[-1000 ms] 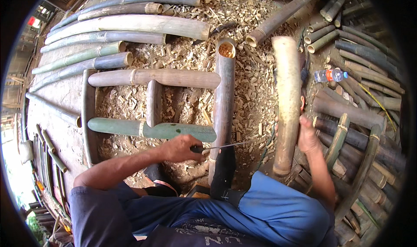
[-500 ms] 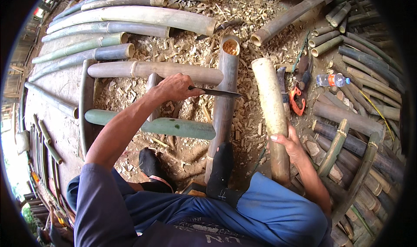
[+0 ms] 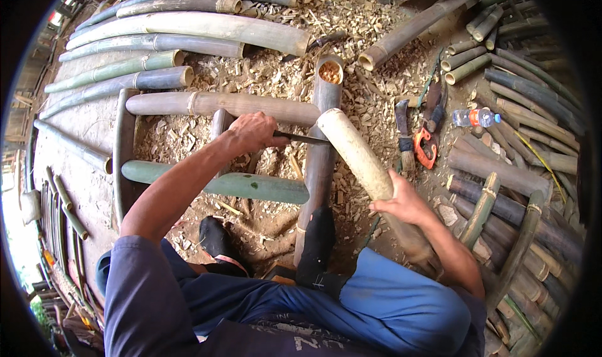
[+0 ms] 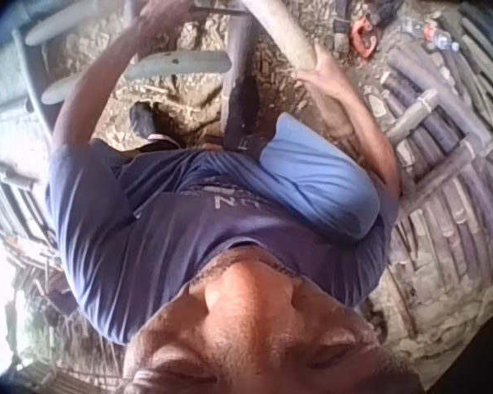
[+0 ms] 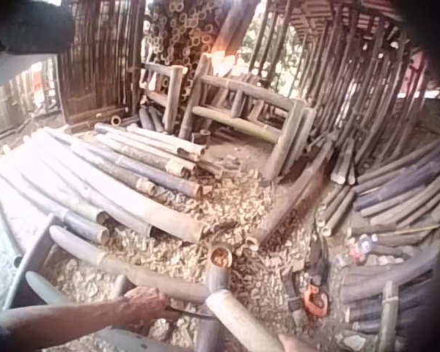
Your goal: The person fits a short bamboo segment into a hole in a larger bamboo pole and secures it with a small wedge or pin.
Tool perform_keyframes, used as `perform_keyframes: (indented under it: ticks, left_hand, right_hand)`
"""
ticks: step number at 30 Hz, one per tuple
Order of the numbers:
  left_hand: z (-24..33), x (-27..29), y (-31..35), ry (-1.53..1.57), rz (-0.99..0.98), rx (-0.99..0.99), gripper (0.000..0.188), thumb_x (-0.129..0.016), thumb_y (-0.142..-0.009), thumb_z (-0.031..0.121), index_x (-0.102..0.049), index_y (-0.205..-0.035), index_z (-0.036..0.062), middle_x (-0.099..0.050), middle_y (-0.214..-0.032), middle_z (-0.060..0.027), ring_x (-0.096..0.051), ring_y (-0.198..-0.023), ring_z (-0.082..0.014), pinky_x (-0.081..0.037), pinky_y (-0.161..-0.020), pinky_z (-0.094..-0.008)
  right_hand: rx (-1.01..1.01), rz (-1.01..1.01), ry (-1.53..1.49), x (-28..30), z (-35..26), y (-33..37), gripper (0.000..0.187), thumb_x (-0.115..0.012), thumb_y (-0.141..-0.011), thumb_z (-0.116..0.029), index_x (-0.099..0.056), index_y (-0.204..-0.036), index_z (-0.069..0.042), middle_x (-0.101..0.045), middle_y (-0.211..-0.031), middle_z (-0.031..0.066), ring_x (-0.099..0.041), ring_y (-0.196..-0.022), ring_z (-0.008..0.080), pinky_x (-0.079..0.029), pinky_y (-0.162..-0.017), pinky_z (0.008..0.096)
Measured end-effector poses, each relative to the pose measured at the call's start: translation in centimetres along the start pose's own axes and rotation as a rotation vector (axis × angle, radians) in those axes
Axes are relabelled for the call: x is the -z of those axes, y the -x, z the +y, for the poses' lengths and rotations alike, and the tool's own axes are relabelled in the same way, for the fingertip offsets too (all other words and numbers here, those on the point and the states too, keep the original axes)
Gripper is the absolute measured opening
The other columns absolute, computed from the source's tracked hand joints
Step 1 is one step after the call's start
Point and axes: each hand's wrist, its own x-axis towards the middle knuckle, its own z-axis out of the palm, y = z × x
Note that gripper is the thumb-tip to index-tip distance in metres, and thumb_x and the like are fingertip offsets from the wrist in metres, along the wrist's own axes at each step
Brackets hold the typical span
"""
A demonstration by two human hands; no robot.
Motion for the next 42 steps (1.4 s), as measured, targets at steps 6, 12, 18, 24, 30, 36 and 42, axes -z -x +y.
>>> perform_keyframes:
  ticks: [6,12,18,24,30,36,42]
  left_hand:
    - [-2.0,-0.7,1.7,0.053,0.019,0.045,0.074,-0.065,-0.092,0.070,-0.075,-0.085,-0.0029,-0.074,-0.084,-0.0246,-0.075,-0.086,-0.0417,-0.059,-0.081,-0.0518]
    - [-1.1,-0.6,-0.9,0.033,0.037,-0.036,0.071,-0.068,-0.090,0.070,-0.075,-0.085,-0.0006,-0.073,-0.079,-0.0231,-0.074,-0.080,-0.0426,-0.058,-0.076,-0.0530]
    - [-2.6,-0.8,0.7,0.053,0.015,-0.016,0.076,-0.067,-0.090,0.073,-0.074,-0.081,-0.0024,-0.072,-0.077,-0.0248,-0.074,-0.081,-0.0421,-0.057,-0.074,-0.0533]
    - [-1.7,-0.4,-1.6,0.089,-0.046,-0.081,0.075,-0.067,-0.091,0.071,-0.073,-0.076,-0.0018,-0.070,-0.071,-0.0224,-0.071,-0.071,-0.0408,-0.057,-0.070,-0.0514]
    - [-4.2,-2.1,-0.7,0.072,-0.005,-0.105,0.075,-0.071,-0.088,0.071,-0.073,-0.076,-0.0027,-0.067,-0.067,-0.0230,-0.069,-0.063,-0.0370,-0.055,-0.066,-0.0500]
    - [-3.0,-1.0,-2.7,0.088,-0.017,-0.126,0.075,-0.072,-0.087,0.072,-0.074,-0.076,-0.0031,-0.064,-0.063,-0.0230,-0.067,-0.060,-0.0364,-0.054,-0.064,-0.0498]
    - [-4.3,-1.3,-1.2,0.153,-0.101,-0.096,0.079,-0.069,-0.088,0.074,-0.073,-0.073,-0.0033,-0.061,-0.059,-0.0203,-0.063,-0.057,-0.0341,-0.052,-0.060,-0.0488]
  right_hand:
    - [0.440,0.341,-0.409,4.4,-9.3,2.7,0.076,-0.082,-0.079,-0.024,-0.047,-0.140,0.004,-0.061,-0.124,0.0144,-0.062,-0.107,0.0208,-0.053,-0.095,0.0391]
    - [-0.032,-0.108,-0.198,-0.6,1.6,-0.7,0.080,-0.088,-0.073,-0.025,-0.052,-0.137,0.006,-0.066,-0.121,0.0160,-0.066,-0.113,0.0202,-0.055,-0.096,0.0360]
    - [0.269,0.197,-0.583,5.5,-8.9,3.9,0.077,-0.082,-0.072,-0.025,-0.052,-0.136,0.006,-0.064,-0.108,0.0086,-0.063,-0.098,0.0175,-0.054,-0.090,0.0323]
    - [0.097,-0.081,-0.352,-1.3,1.1,0.2,0.060,-0.082,-0.078,-0.022,-0.058,-0.126,0.005,-0.065,-0.101,0.0101,-0.066,-0.085,0.0236,-0.056,-0.083,0.0423]
    - [0.269,0.184,-0.549,4.3,-7.6,3.7,0.064,-0.080,-0.075,-0.026,-0.057,-0.125,0.006,-0.066,-0.101,0.0101,-0.068,-0.085,0.0177,-0.059,-0.077,0.0321]
    - [0.117,0.030,-0.305,-1.6,0.7,0.7,0.062,-0.081,-0.074,-0.032,-0.062,-0.120,0.006,-0.067,-0.102,0.0134,-0.068,-0.091,0.0246,-0.060,-0.077,0.0411]
    - [0.229,0.022,-0.549,4.6,-8.0,3.6,0.053,-0.079,-0.075,-0.023,-0.061,-0.118,0.005,-0.068,-0.094,0.0095,-0.068,-0.079,0.0173,-0.058,-0.073,0.0329]
